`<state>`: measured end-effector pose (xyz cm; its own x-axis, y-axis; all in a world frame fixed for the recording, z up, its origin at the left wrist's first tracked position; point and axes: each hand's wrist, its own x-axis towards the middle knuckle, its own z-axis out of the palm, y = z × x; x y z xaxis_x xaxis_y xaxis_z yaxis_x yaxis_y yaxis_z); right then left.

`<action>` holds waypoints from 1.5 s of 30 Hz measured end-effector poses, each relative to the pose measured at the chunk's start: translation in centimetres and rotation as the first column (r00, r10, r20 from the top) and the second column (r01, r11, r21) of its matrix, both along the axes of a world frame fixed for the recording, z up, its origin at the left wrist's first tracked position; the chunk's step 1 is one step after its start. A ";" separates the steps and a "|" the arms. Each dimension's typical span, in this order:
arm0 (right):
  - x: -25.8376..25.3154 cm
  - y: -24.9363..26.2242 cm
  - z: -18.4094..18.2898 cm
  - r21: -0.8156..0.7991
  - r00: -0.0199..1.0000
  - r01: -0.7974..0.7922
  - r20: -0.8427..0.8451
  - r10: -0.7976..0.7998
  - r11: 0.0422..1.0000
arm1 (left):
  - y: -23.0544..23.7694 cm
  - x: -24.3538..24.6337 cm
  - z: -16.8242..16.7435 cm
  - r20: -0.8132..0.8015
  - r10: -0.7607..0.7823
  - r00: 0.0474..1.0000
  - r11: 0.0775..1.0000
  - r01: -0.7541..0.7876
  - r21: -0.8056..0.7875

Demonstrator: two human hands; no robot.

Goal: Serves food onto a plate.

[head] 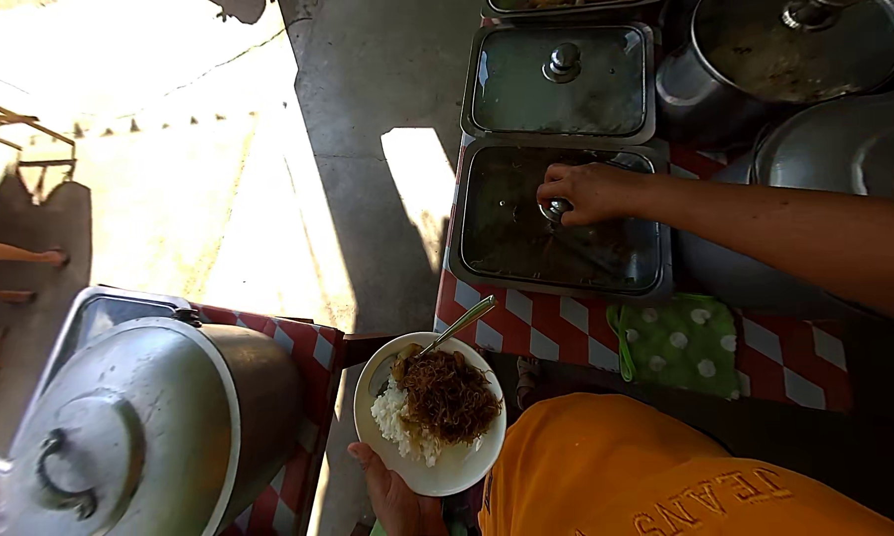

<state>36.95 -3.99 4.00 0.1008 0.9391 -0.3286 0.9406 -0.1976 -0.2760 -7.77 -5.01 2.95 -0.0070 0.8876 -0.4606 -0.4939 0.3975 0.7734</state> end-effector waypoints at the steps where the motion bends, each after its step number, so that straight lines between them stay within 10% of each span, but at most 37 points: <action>1: 0.0 0.0 -0.2 0.008 1.000 0.001 0.006 -0.001 1.000 | 0.1 0.1 0.0 0.003 -0.005 1.000 1.000 0.005 -0.001; 14: -1.8 -1.2 0.2 -0.037 0.971 0.224 -0.075 -0.227 0.974 | 2.2 4.2 1.2 -0.111 -0.262 0.959 0.965 0.259 -0.044; 19: -5.4 -7.9 1.2 0.486 0.901 0.414 -0.341 -0.269 0.770 | 3.8 7.6 1.9 -0.176 -0.498 0.849 0.866 0.499 -0.043; 29: -12.6 -34.0 3.9 0.119 0.237 0.857 -0.955 -0.179 0.501 | -5.0 18.1 3.8 -0.209 -0.885 0.415 0.426 0.905 -0.005; 34: -17.2 -47.0 5.2 0.310 0.340 0.937 -0.707 -0.620 0.160 | -17.4 23.7 3.0 -0.194 -0.970 0.149 0.165 0.984 -0.073; 39: -18.4 -56.7 6.1 0.456 0.355 0.858 -0.193 -0.915 0.237 | -29.5 29.3 2.6 -0.151 -0.979 -0.138 -0.128 0.989 -0.073; 45: -17.9 -64.0 8.1 0.423 0.147 0.888 0.110 -0.983 0.180 | -41.0 36.0 1.8 -0.115 -0.944 -0.309 -0.298 0.949 -0.102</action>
<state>19.09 -67.96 12.09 0.9919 0.0585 0.1130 0.0832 -0.9700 -0.2284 28.25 -46.05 4.72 0.8160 -0.1933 -0.5447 0.5776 0.2388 0.7806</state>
